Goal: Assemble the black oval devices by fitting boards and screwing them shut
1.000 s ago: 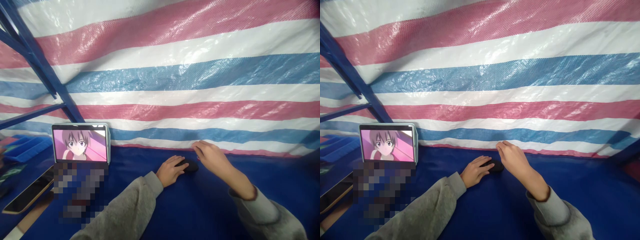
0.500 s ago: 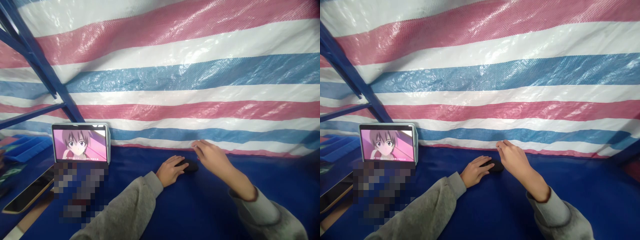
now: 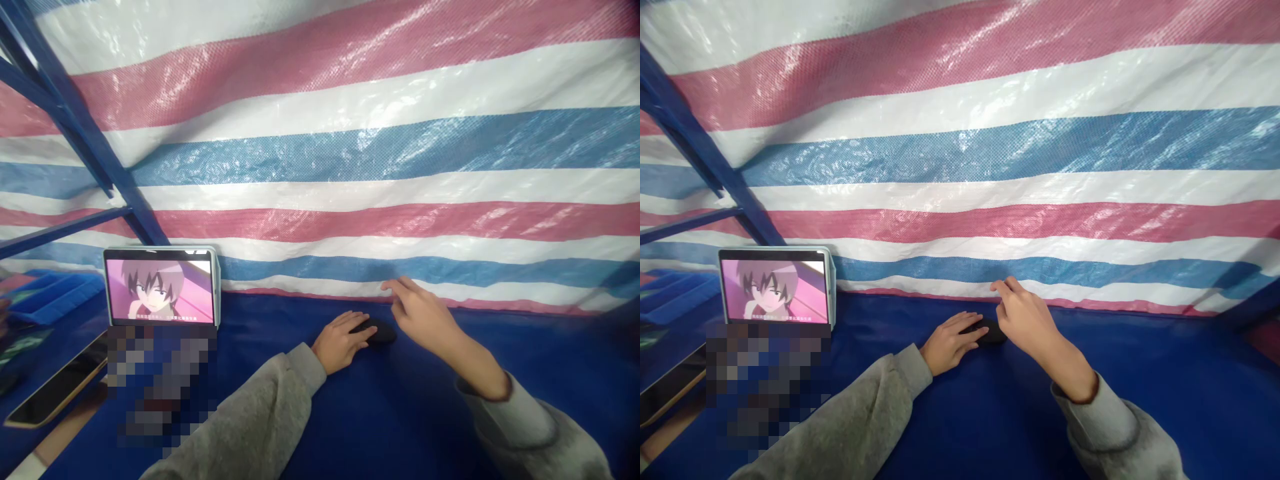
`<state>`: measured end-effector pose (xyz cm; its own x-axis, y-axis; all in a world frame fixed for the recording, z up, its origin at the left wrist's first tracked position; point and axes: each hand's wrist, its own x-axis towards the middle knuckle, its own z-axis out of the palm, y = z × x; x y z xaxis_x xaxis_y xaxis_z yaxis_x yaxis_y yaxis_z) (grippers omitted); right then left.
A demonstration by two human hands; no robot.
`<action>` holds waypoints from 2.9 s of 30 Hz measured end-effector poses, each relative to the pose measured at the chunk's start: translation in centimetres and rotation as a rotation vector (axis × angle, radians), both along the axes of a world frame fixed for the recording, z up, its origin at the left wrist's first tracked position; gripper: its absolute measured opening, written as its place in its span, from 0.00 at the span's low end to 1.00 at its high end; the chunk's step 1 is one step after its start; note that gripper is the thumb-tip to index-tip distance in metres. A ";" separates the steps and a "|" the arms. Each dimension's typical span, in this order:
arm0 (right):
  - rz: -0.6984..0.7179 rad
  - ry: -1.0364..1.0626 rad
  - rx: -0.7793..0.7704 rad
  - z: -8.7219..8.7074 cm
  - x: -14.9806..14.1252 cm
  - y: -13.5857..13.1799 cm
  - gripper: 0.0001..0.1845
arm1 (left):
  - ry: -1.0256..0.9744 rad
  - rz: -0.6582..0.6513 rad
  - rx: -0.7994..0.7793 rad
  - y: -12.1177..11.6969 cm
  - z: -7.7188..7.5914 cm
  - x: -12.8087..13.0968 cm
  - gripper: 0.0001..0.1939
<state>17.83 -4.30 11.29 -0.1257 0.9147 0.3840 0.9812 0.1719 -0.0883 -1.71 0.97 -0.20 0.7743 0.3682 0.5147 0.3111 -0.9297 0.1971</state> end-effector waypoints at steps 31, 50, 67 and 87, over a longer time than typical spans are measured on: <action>-0.009 0.015 -0.060 0.5 0.2 -0.1 0.17 | -0.004 -0.003 -0.026 0.0 0.1 -0.1 0.18; -0.059 -0.035 -0.051 0.3 0.0 -0.1 0.17 | -0.006 -0.008 -0.034 0.0 0.0 0.0 0.18; -0.033 -0.021 -0.006 0.0 0.2 0.1 0.16 | 0.024 0.012 -0.004 0.0 0.0 -0.2 0.18; -0.007 0.074 -0.013 0.3 0.3 0.0 0.22 | 0.025 0.005 -0.034 -0.1 0.2 -0.2 0.18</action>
<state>18.12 -4.34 11.55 -0.0904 0.9203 0.3805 0.9731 0.1630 -0.1630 -1.88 0.88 0.04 0.7850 0.3890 0.4821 0.3211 -0.9211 0.2204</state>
